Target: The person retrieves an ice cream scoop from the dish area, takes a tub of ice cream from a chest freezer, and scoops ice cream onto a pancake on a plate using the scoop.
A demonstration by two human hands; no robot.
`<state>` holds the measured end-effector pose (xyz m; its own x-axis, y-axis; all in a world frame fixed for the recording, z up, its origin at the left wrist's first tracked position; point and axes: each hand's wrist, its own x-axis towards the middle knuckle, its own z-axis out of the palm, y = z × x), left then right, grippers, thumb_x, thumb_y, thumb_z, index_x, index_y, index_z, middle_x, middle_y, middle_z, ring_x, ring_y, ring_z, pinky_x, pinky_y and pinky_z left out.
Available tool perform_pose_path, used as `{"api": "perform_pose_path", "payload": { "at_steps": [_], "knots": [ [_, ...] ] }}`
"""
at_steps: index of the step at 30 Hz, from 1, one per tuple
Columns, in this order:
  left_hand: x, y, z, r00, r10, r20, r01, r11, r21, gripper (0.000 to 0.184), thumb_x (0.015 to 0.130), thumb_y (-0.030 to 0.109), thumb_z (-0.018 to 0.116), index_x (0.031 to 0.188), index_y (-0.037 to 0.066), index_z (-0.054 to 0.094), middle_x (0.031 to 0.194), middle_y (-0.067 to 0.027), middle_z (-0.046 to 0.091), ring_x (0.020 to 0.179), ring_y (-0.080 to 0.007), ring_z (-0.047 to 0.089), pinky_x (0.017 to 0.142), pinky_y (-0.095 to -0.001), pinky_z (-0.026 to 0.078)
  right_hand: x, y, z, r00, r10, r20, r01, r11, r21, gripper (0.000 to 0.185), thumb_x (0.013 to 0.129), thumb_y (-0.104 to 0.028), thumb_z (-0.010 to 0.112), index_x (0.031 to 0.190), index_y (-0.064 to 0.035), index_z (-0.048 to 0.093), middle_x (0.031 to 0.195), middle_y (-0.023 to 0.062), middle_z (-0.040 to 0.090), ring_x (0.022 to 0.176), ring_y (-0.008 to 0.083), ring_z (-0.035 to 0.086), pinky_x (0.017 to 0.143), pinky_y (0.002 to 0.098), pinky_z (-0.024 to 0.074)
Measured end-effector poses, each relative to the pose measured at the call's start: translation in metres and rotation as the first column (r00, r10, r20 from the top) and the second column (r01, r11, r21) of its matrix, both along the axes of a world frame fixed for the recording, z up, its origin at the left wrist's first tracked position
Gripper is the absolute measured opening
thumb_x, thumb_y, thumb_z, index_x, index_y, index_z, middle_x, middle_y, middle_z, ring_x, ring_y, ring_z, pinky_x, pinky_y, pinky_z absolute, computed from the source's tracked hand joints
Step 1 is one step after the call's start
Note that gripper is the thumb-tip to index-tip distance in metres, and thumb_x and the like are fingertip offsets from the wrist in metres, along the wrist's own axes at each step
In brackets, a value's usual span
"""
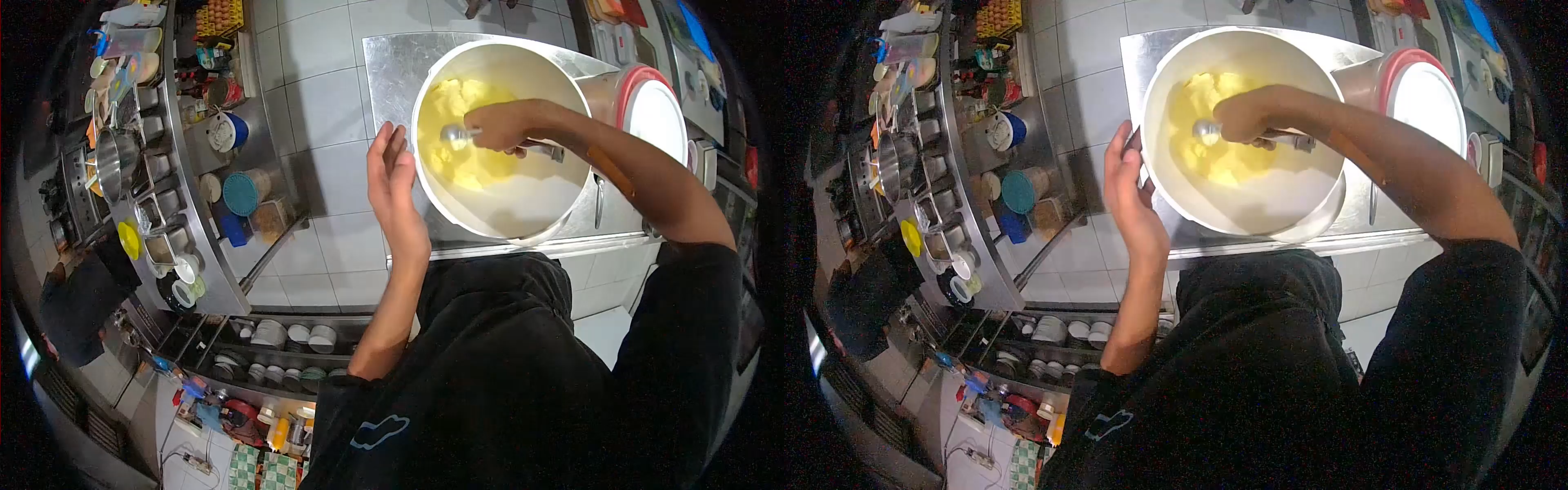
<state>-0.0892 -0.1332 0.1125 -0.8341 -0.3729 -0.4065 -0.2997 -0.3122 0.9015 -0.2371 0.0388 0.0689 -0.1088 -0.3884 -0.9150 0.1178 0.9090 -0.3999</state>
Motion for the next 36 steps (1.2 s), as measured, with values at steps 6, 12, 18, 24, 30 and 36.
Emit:
{"api": "perform_pose_path", "payload": {
  "at_steps": [6,12,18,24,30,36],
  "knots": [
    [0.003,0.009,-0.001,0.999,-0.04,-0.017,0.041,0.999,0.021,0.056,0.097,0.022,0.058,0.143,-0.006,0.042,0.144,-0.0232,0.047,0.136,-0.0295,0.044,0.113,-0.0395,0.032,0.005,-0.018,0.014,0.923,0.365,-0.123,-0.343,0.924,0.172,0.03,0.086,-0.01,0.049,0.108,0.0081,0.056,0.075,0.0215,0.065,0.066,0.0292,0.068,0.053,0.0432,0.0506],
    [0.004,0.012,-0.002,0.999,-0.036,-0.004,0.036,0.999,0.011,0.055,0.097,0.022,0.059,0.141,-0.006,0.043,0.142,-0.0223,0.048,0.133,-0.028,0.045,0.113,-0.039,0.033,-0.006,-0.003,0.009,0.871,0.177,-0.458,-0.183,0.983,0.032,0.029,0.083,-0.005,0.05,0.106,0.012,0.057,0.078,0.0272,0.067,0.056,0.0347,0.068,0.053,0.047,0.0532],
    [0.011,0.029,0.001,1.0,0.022,-0.014,-0.023,0.998,-0.062,0.057,0.098,0.027,0.057,0.14,-0.008,0.042,0.136,-0.02,0.05,0.125,-0.0226,0.049,0.108,-0.0351,0.035,-0.002,0.004,-0.007,0.938,0.038,-0.345,-0.027,0.999,0.037,0.024,0.082,-0.006,0.051,0.094,0.0122,0.061,0.069,0.0228,0.064,0.051,0.0323,0.063,0.046,0.0445,0.0481],
    [0.028,0.071,0.013,0.963,0.233,0.136,-0.242,0.969,0.047,0.067,0.09,0.017,0.064,0.145,-0.005,0.034,0.137,-0.0167,0.046,0.126,-0.0241,0.045,0.108,-0.0375,0.036,0.002,-0.014,-0.025,0.976,0.014,-0.217,0.022,0.987,0.162,0.023,0.079,-0.005,0.049,0.083,0.0138,0.061,0.065,0.0238,0.061,0.05,0.0323,0.062,0.044,0.0448,0.0452],
    [0.045,0.077,-0.002,0.935,0.156,0.319,-0.269,0.897,0.351,0.05,0.08,0.009,0.062,0.127,-0.002,0.046,0.114,-0.011,0.053,0.108,-0.0223,0.051,0.097,-0.0346,0.042,0.011,-0.02,-0.03,0.946,0.235,-0.225,-0.189,0.96,0.208,0.024,0.081,-0.007,0.051,0.091,0.0096,0.065,0.069,0.0217,0.063,0.058,0.0329,0.066,0.052,0.0466,0.0511],
    [0.049,0.071,-0.008,0.965,0.109,0.238,-0.194,0.908,0.371,0.063,0.081,0.001,0.053,0.138,0.002,0.026,0.12,-0.0107,0.049,0.1,-0.0182,0.052,0.087,-0.0296,0.045,0.035,-0.016,-0.036,0.638,0.61,-0.47,-0.494,0.792,0.358,0.032,0.084,-0.009,0.058,0.112,0.0041,0.066,0.094,0.0201,0.07,0.088,0.034,0.072,0.074,0.044,0.0582]
  ]
}}
